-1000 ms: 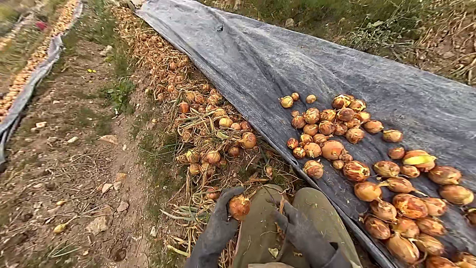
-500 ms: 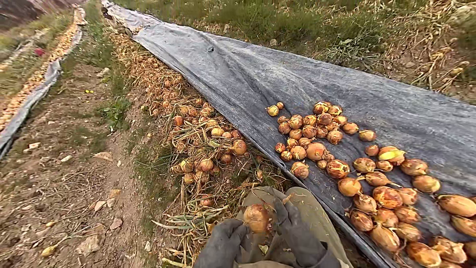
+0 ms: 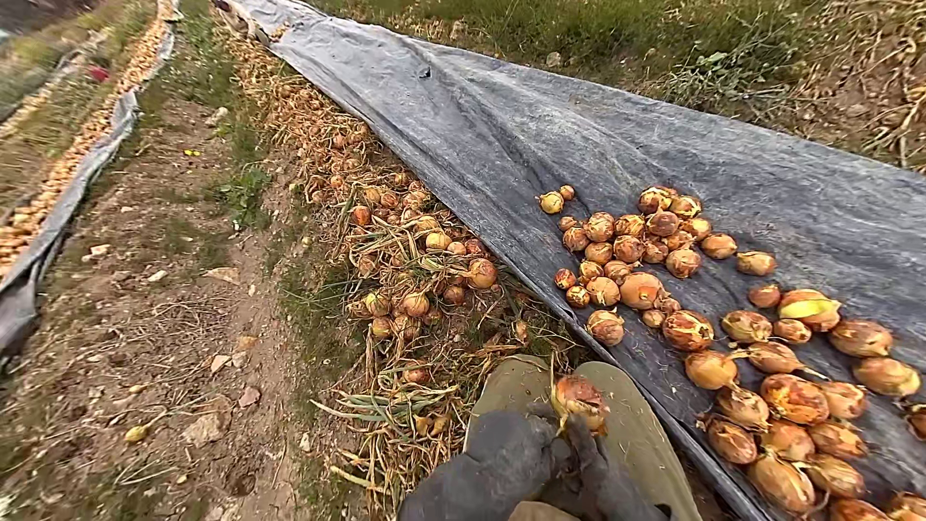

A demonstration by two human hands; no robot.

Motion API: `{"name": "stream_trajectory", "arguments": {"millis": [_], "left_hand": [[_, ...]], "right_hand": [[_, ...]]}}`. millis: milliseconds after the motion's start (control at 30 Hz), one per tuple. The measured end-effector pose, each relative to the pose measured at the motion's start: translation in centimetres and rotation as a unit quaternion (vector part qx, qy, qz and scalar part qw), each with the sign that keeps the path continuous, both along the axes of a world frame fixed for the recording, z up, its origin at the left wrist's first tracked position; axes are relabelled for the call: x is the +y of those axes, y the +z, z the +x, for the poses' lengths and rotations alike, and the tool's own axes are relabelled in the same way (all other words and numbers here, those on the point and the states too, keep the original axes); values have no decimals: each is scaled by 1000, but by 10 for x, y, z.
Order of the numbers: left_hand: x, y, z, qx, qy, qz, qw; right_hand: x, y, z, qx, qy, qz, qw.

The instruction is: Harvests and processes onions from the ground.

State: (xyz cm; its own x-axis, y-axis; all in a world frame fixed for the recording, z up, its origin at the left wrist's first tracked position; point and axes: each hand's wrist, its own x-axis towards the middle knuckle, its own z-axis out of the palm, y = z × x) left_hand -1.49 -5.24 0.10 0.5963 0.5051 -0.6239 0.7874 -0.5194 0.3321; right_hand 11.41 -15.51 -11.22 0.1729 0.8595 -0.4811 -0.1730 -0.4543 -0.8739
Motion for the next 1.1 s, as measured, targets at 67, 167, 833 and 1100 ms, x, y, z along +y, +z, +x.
{"name": "stream_trajectory", "arguments": {"millis": [67, 167, 833, 1100], "left_hand": [[4, -21, 2, -13, -38, 29, 999], [22, -6, 16, 24, -22, 39, 999], [58, -216, -180, 155, 358, 81, 917], [8, -85, -204, -305, 496, 188, 791]], "right_hand": [[0, 3, 6, -22, -19, 50, 998], [10, 15, 22, -237, 21, 121, 964], [1, -5, 4, -128, 189, 10, 974], [34, 25, -12, -312, 286, 70, 903]]}}
